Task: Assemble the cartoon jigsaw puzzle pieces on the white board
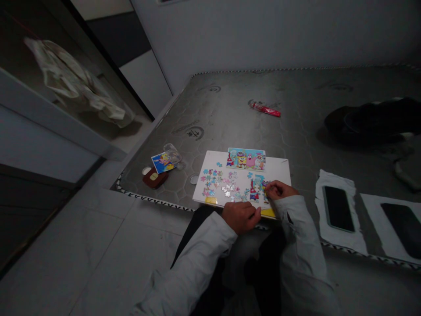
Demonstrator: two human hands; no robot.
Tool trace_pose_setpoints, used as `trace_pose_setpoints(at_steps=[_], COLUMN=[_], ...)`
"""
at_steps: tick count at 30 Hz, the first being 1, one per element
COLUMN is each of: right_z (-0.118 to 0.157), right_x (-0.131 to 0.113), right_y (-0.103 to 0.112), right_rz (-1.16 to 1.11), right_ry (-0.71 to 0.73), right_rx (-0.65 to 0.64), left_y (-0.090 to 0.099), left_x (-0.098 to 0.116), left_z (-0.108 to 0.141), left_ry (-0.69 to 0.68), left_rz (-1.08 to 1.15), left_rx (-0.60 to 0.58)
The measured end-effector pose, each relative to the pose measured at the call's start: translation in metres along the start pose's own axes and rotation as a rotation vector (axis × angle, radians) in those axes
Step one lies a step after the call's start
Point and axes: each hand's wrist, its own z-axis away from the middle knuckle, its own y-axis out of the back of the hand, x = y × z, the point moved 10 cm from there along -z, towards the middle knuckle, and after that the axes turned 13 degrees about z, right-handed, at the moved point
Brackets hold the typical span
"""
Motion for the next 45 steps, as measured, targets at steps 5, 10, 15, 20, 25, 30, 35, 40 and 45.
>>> trace_pose_setpoints(at_steps=[5, 10, 15, 20, 25, 30, 35, 40, 45], right_z=[0.001, 0.002, -0.003, -0.012, -0.01, 0.0, -0.003, -0.006, -0.004], right_x=[-0.002, -0.003, 0.006, 0.018, 0.011, 0.0, 0.004, 0.008, 0.004], right_y=[0.002, 0.003, -0.003, -0.014, -0.014, -0.004, -0.008, -0.013, -0.008], right_rz=[-0.001, 0.027, 0.01, -0.017, -0.048, -0.039, -0.022, -0.046, -0.064], right_ry=[-0.014, 0.006, 0.004, -0.033, -0.033, -0.05, -0.085, -0.1, -0.097], right_rx=[-0.001, 0.01, -0.006, -0.075, -0.086, -0.006, 0.0, -0.017, -0.008], left_y=[0.002, -0.003, 0.004, 0.014, 0.021, 0.018, 0.011, 0.008, 0.007], left_x=[0.004, 0.0, 0.002, -0.013, -0.037, -0.051, -0.057, -0.068, -0.071], left_z=[0.001, 0.001, -0.001, -0.003, -0.002, -0.003, -0.009, -0.009, -0.009], left_ry=[-0.03, -0.003, -0.006, 0.139, 0.315, 0.438, 0.49, 0.598, 0.633], left_rz=[0.014, -0.006, 0.004, -0.016, -0.114, -0.15, -0.124, -0.153, -0.161], left_rx=[0.029, -0.017, 0.027, 0.087, 0.101, 0.07, -0.025, -0.223, -0.249])
